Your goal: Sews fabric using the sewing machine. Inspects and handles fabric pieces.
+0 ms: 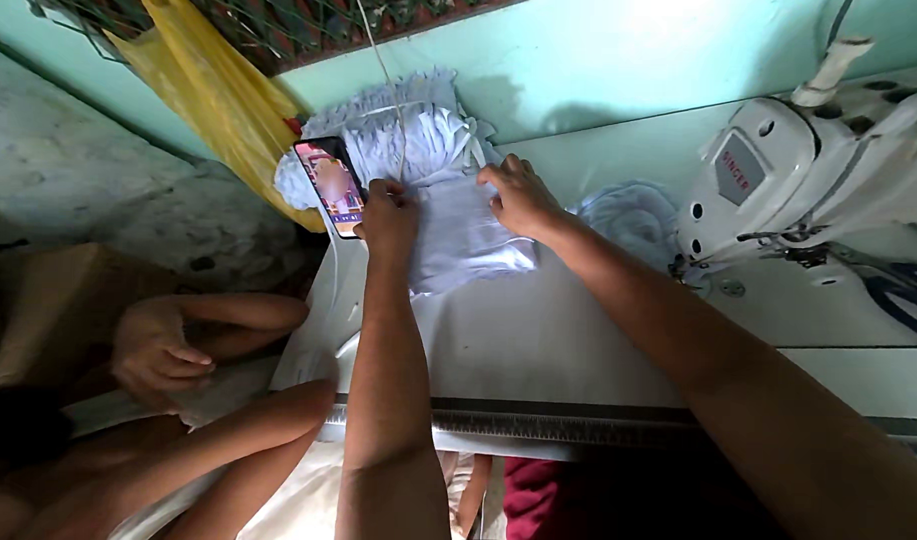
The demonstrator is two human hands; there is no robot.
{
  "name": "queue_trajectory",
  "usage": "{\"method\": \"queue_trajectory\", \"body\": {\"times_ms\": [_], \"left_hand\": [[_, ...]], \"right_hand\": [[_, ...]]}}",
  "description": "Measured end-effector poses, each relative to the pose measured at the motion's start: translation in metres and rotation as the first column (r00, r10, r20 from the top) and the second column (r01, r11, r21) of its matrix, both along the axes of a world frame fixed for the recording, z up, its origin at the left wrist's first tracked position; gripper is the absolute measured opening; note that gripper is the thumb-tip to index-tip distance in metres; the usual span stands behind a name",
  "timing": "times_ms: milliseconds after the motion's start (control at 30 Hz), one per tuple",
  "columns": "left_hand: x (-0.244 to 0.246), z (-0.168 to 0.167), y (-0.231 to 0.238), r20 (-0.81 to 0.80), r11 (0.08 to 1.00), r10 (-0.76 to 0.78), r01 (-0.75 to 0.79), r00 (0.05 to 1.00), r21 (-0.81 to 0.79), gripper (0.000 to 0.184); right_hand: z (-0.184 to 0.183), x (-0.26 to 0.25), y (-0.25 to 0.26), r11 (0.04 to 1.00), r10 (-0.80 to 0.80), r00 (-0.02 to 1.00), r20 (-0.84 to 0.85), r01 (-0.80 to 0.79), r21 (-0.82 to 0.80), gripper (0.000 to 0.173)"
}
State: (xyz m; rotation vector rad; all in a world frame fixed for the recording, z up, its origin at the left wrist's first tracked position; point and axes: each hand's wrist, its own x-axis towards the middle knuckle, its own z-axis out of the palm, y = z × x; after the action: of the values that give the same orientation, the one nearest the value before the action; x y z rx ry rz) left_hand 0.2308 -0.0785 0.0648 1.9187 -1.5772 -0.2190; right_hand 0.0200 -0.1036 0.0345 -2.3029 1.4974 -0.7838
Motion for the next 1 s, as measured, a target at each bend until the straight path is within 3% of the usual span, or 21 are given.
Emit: {"method": "queue_trajectory", "body": {"times_ms": [133, 200, 333, 400, 500, 567, 667, 800, 1000], "left_hand": [[0.002, -0.003, -0.002, 0.111, 0.991, 0.129, -0.124, 0.985, -0.054, 0.034], [0.007, -0.005, 0.002, 0.146, 0.991, 0.11, -0.097, 0.983, -0.094, 0.036], [0.005, -0.002, 0.029, 0.204, 0.929, -0.238, 0.284, 0.95, -0.236, 0.03], [-0.002, -0.005, 0.043, 0.241, 0.825, -0.466, 0.516, 0.851, -0.228, 0.026], [-0.013, -0.011, 0.064, 0.213, 0.724, -0.645, 0.676, 0.734, -0.136, 0.023], [-0.015, -0.022, 0.066, 0.203, 0.697, -0.678, 0.706, 0.706, -0.127, 0.021], [-0.016, -0.031, 0.071, 0.199, 0.701, -0.681, 0.706, 0.705, -0.105, 0.02], [-0.012, -0.034, 0.068, 0.15, 0.688, -0.703, 0.719, 0.695, -0.104, 0.025], [-0.02, -0.031, 0.072, 0.169, 0.687, -0.706, 0.723, 0.688, -0.072, 0.037]], "right_hand": [[0.001, -0.001, 0.001, 0.999, -0.005, 0.998, -0.07, 0.007, 0.036, 0.029], [0.004, -0.002, 0.005, 1.0, -0.003, 0.996, -0.085, 0.004, 0.009, 0.029], [0.019, -0.007, 0.02, 0.976, 0.199, 0.979, -0.046, -0.202, -0.079, 0.02], [0.025, -0.014, 0.028, 0.933, 0.349, 0.933, -0.087, -0.355, -0.067, 0.026], [0.029, -0.027, 0.047, 0.899, 0.427, 0.881, -0.204, -0.439, -0.013, 0.041], [0.025, -0.033, 0.058, 0.906, 0.406, 0.868, -0.285, -0.424, -0.001, 0.043], [0.013, -0.037, 0.065, 0.922, 0.356, 0.878, -0.32, -0.386, -0.033, 0.03], [0.005, -0.043, 0.063, 0.919, 0.374, 0.905, -0.204, -0.391, -0.046, 0.018], [0.006, -0.051, 0.058, 0.906, 0.396, 0.911, -0.117, -0.408, -0.108, 0.02]]}}
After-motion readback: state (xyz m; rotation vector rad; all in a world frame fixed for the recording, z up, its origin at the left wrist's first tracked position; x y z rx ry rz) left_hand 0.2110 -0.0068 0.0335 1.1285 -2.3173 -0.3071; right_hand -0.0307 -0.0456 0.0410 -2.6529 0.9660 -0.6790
